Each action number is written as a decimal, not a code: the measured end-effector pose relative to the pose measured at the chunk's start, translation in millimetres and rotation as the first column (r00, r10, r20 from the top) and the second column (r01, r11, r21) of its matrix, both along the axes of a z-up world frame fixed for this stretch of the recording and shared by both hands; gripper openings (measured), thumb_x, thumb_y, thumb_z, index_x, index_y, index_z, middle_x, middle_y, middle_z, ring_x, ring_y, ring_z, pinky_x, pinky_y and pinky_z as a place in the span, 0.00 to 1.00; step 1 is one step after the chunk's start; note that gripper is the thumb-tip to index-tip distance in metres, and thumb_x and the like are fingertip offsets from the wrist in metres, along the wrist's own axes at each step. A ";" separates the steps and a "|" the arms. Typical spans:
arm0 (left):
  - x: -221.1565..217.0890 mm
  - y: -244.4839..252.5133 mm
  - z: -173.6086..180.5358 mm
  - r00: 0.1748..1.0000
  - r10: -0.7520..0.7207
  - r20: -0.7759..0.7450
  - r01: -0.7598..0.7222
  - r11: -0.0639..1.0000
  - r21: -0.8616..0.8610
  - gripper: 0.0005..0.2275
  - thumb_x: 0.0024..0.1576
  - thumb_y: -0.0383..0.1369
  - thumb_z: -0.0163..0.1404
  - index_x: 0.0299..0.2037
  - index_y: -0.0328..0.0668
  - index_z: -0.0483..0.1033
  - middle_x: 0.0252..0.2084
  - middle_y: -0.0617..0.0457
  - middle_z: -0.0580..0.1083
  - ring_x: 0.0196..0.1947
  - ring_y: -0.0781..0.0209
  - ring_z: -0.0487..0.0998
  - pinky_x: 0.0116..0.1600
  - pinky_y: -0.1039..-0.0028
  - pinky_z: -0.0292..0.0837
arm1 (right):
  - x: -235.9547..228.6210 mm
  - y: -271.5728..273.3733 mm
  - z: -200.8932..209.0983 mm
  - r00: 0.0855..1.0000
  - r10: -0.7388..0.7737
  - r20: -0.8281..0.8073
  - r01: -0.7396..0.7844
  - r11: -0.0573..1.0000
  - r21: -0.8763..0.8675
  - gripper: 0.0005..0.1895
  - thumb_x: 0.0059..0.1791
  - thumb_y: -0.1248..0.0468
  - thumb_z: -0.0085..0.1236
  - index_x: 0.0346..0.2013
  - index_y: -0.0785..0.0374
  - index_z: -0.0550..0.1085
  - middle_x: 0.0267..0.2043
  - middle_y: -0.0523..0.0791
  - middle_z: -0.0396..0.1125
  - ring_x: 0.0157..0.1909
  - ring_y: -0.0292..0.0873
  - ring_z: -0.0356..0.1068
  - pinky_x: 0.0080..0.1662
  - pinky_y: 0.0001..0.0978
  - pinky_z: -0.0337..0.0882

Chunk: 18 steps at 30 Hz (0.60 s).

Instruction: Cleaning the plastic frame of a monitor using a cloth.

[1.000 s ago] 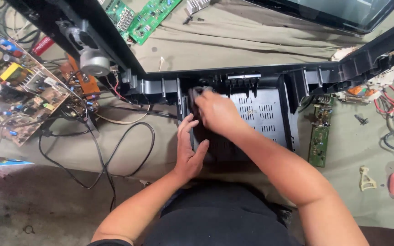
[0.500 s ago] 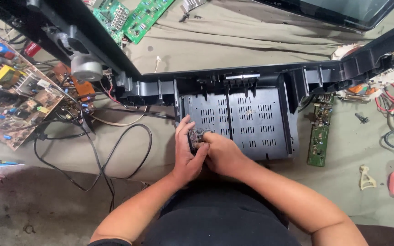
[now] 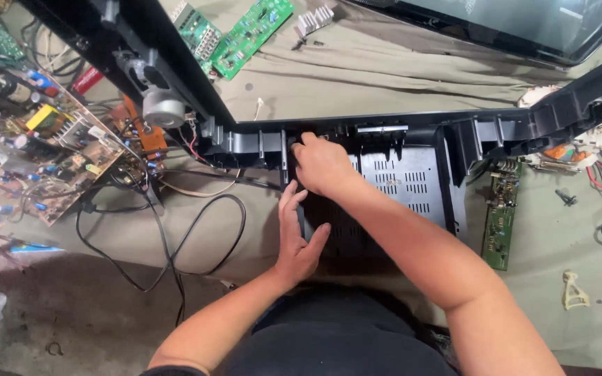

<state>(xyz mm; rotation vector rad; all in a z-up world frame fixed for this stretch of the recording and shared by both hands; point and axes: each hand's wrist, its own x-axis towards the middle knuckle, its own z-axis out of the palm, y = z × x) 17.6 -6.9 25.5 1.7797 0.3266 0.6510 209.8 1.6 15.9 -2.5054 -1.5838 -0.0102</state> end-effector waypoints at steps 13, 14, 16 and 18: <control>1.3 2.8 10.9 0.999 -0.049 0.015 0.049 0.999 0.024 0.31 0.63 0.45 0.52 0.70 0.41 0.52 0.74 0.33 0.44 0.76 0.29 0.46 0.74 0.39 0.41 | 0.6 -7.2 -6.1 0.992 0.039 -0.119 -0.021 0.988 0.155 0.07 0.42 0.60 0.59 0.31 0.60 0.77 0.31 0.45 0.65 0.33 0.54 0.74 0.34 0.44 0.76; 1.7 2.6 13.5 0.998 -0.058 0.010 0.058 0.998 0.028 0.31 0.62 0.45 0.52 0.70 0.40 0.53 0.74 0.33 0.45 0.76 0.29 0.46 0.74 0.40 0.42 | 0.2 -13.7 -12.6 0.978 0.043 -0.204 0.015 0.961 0.275 0.06 0.45 0.61 0.57 0.32 0.60 0.76 0.32 0.46 0.65 0.36 0.56 0.74 0.38 0.44 0.77; 3.4 4.4 6.1 0.998 -0.062 0.015 0.062 0.997 0.035 0.31 0.62 0.44 0.53 0.70 0.40 0.53 0.74 0.34 0.45 0.76 0.30 0.46 0.74 0.40 0.42 | 4.2 -14.3 -11.3 0.945 0.019 -0.327 0.127 0.899 0.419 0.05 0.47 0.61 0.59 0.34 0.58 0.78 0.33 0.45 0.68 0.39 0.55 0.75 0.40 0.42 0.77; -2.5 1.2 2.1 0.998 -0.064 -0.011 0.065 0.998 0.022 0.32 0.61 0.44 0.54 0.70 0.41 0.53 0.75 0.34 0.46 0.75 0.30 0.46 0.74 0.40 0.41 | -4.2 -23.8 -6.1 0.881 0.016 -0.472 0.262 0.816 0.516 0.05 0.49 0.61 0.60 0.37 0.57 0.79 0.35 0.45 0.71 0.42 0.53 0.76 0.43 0.39 0.77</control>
